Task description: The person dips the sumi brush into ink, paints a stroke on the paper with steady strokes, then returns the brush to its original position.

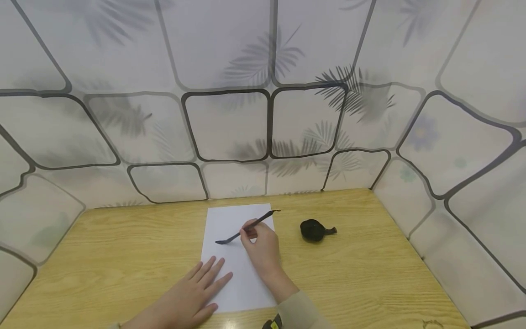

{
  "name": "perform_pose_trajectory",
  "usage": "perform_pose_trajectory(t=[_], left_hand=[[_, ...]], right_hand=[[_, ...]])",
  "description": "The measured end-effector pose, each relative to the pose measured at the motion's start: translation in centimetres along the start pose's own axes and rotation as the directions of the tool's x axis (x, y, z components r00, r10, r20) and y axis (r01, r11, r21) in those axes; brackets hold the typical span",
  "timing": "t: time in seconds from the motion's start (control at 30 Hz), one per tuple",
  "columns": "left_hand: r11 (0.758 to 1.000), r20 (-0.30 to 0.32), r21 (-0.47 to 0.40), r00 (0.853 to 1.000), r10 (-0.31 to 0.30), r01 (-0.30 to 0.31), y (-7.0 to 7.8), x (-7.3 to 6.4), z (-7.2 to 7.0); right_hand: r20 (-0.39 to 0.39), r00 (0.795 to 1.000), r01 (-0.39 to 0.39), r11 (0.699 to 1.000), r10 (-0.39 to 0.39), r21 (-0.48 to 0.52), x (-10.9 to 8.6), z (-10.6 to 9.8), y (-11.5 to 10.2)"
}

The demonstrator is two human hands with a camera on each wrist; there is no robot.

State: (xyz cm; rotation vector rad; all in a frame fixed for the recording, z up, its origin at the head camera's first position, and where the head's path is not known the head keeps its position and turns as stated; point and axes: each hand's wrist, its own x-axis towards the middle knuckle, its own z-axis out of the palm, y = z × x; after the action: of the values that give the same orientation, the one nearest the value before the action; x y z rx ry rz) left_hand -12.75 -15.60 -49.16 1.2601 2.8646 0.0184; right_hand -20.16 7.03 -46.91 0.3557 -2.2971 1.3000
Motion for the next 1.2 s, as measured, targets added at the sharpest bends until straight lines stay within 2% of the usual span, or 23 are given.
perform_pose_trajectory(t=[0.27,0.97,1.2], left_hand=[[0.999,0.069,-0.028,0.997,-0.036,0.038,0.3,0.0,-0.9],[0.999,0.074,-0.034,0.996,-0.039,0.041,0.3,0.1,-0.8],[0.996,0.111,-0.06,0.992,-0.054,0.061,0.3,0.3,-0.8]], right_hand=[[-0.009,1.0,0.001,1.0,-0.001,-0.014,0.1,-0.2,0.1],[-0.025,0.999,-0.036,0.999,0.036,-0.017,0.2,-0.9,0.5],[-0.038,0.998,-0.051,0.998,0.05,-0.025,0.3,-1.3,0.5]])
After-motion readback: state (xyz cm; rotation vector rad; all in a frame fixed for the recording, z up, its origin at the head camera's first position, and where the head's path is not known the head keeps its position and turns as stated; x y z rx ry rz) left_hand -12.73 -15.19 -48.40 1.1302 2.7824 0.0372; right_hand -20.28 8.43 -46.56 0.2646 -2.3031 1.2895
